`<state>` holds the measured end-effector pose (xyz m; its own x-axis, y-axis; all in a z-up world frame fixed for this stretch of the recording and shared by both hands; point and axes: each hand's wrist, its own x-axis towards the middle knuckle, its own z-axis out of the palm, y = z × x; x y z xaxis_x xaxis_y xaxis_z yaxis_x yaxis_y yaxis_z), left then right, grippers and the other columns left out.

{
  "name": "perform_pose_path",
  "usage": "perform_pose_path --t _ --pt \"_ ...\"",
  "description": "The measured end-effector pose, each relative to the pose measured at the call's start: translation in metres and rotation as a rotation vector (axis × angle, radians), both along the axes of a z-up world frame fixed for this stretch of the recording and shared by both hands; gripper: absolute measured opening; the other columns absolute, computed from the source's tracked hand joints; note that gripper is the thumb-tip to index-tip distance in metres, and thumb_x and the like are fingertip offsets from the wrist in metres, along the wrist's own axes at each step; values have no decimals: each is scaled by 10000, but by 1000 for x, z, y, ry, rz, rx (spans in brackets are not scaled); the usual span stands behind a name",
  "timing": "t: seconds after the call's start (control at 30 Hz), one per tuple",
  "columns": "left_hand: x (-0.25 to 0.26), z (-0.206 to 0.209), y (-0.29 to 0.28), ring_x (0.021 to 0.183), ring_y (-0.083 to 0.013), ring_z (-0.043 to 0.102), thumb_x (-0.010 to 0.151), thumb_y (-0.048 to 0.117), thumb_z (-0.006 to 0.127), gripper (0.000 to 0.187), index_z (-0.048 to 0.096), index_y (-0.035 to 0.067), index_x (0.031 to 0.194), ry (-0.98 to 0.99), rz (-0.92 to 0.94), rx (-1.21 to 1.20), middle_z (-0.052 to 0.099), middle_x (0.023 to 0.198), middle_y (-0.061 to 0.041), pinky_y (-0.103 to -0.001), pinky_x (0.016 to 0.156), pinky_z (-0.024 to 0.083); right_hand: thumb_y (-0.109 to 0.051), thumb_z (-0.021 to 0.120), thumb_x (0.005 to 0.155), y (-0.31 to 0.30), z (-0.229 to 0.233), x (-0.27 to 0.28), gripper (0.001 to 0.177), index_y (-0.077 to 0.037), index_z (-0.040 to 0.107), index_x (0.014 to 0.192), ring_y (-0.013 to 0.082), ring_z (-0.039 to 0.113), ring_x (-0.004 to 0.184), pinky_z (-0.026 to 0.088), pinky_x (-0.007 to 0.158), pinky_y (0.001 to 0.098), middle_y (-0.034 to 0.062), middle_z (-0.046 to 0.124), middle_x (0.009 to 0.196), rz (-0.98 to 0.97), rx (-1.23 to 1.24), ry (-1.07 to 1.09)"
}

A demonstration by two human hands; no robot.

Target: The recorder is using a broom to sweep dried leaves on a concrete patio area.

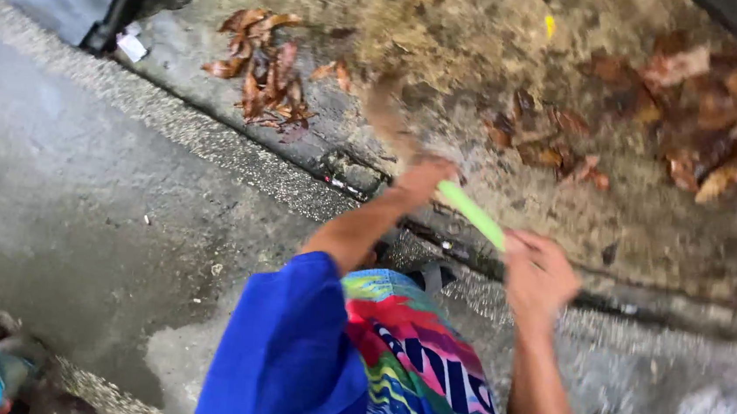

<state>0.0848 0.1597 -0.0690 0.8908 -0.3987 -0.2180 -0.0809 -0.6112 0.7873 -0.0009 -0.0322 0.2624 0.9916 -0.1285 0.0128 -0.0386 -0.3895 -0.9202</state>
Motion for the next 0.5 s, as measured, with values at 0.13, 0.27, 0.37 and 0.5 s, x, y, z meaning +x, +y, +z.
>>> perform_pose_path --t 0.13,0.27,0.37,0.5 --pt "-40 66 71 1308 -335 608 837 -100 570 489 667 168 1235 -66 50 24 665 1371 -81 -423 1113 513 11 768 913 37 11 -16 138 17 759 1051 106 690 739 541 672 220 83 770 913 19 94 89" --pt "-44 123 49 1254 -456 541 788 -90 596 468 644 144 1190 -193 -49 218 654 1266 -113 -531 1057 472 11 755 937 13 42 -42 105 18 756 1042 103 689 784 571 722 230 98 779 1000 -5 80 -37" --pt "-38 147 2 1270 -510 503 797 -114 592 475 643 162 1180 -231 -128 161 646 1304 -105 -533 1067 434 6 727 992 -6 85 -66 86 33 738 1072 98 694 770 572 725 224 114 773 985 -140 56 -98" --pt "-41 191 -45 1290 -382 570 773 -14 672 437 593 125 1180 -203 -317 18 649 1261 -114 -503 1220 387 -15 725 1008 -28 96 -90 98 18 701 1097 83 692 722 569 679 197 115 771 1014 -228 -33 -197"
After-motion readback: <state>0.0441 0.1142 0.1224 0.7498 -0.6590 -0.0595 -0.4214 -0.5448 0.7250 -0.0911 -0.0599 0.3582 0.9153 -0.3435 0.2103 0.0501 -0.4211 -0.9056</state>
